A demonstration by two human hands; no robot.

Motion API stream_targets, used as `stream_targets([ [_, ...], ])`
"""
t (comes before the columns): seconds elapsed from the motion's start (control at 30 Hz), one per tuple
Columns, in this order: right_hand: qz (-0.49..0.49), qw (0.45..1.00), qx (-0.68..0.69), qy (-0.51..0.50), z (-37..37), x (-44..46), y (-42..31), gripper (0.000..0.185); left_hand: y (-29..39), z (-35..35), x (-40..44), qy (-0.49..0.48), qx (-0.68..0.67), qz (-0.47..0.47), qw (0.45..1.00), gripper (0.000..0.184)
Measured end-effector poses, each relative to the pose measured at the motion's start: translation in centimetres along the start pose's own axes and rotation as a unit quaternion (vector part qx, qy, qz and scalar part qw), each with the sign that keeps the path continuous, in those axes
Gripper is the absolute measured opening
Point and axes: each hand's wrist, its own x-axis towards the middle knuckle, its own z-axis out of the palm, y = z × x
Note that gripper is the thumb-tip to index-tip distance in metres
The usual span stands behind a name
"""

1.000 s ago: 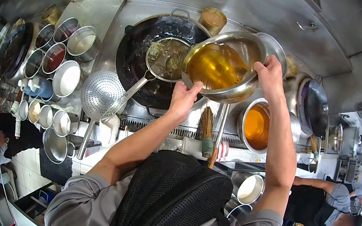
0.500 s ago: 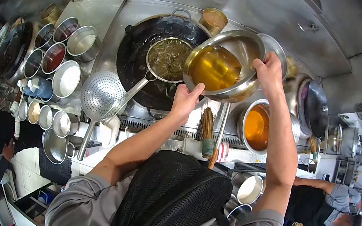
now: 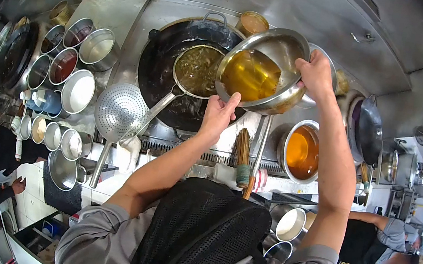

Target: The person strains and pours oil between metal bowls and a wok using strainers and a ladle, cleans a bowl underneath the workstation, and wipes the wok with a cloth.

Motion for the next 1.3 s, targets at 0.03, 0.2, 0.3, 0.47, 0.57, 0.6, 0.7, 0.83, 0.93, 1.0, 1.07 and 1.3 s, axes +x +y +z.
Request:
stream_targets([
  [0.03,-0.002,1.0,0.009,0.001,0.1,0.0,-0.3,0.022,0.7,-0.9,-0.2,-0.003,0.106,0.026,0.994,0.058],
  [0.2,-0.043,0.999,0.006,-0.016,-0.6,0.5,-2.2,0.026,7.1,-11.8,-3.3,0.167,0.585,0.307,0.732,0.062],
  [0.3,-0.047,0.999,-0.014,-0.012,-0.9,1.0,-2.9,0.027,0.4,-26.0,-2.2,0.173,0.703,0.141,0.675,0.057],
  [0.47,-0.074,0.996,-0.043,-0.007,-1.2,1.8,-3.6,0.028,4.6,-25.4,-4.9,-0.174,0.203,-0.174,0.948,0.027],
  [0.57,-0.087,0.995,-0.054,0.003,-1.4,1.6,-4.1,0.029,4.0,-23.8,-6.7,-0.173,0.159,-0.137,0.962,0.018],
  [0.6,-0.095,0.994,-0.052,0.004,-1.4,1.6,-4.4,0.03,4.1,-23.2,-7.3,-0.163,0.156,-0.132,0.965,0.016],
  [0.7,-0.106,0.991,-0.077,0.02,-1.5,1.7,-5.2,0.03,3.6,-22.1,-8.4,-0.151,0.167,-0.112,0.968,0.015],
  [0.83,-0.122,0.988,-0.089,0.031,-1.5,1.3,-6.5,0.03,2.0,-21.5,-9.2,-0.133,0.154,-0.101,0.974,0.015],
  [0.93,-0.133,0.986,-0.1,0.034,-1.6,1.6,-6.9,0.029,1.6,-21.0,-9.8,-0.121,0.157,-0.098,0.975,0.017],
  [1.0,-0.134,0.985,-0.101,0.042,-1.7,1.6,-7.4,0.029,1.3,-20.7,-10.1,-0.119,0.157,-0.093,0.976,0.017],
  [1.07,-0.133,0.986,-0.096,0.041,-1.7,1.6,-7.8,0.029,1.3,-20.3,-10.5,-0.111,0.161,-0.091,0.976,0.017],
  [1.3,-0.182,0.976,-0.102,0.061,-1.6,1.1,-8.9,0.029,1.5,-19.2,-11.7,-0.105,0.173,-0.07,0.977,0.018],
])
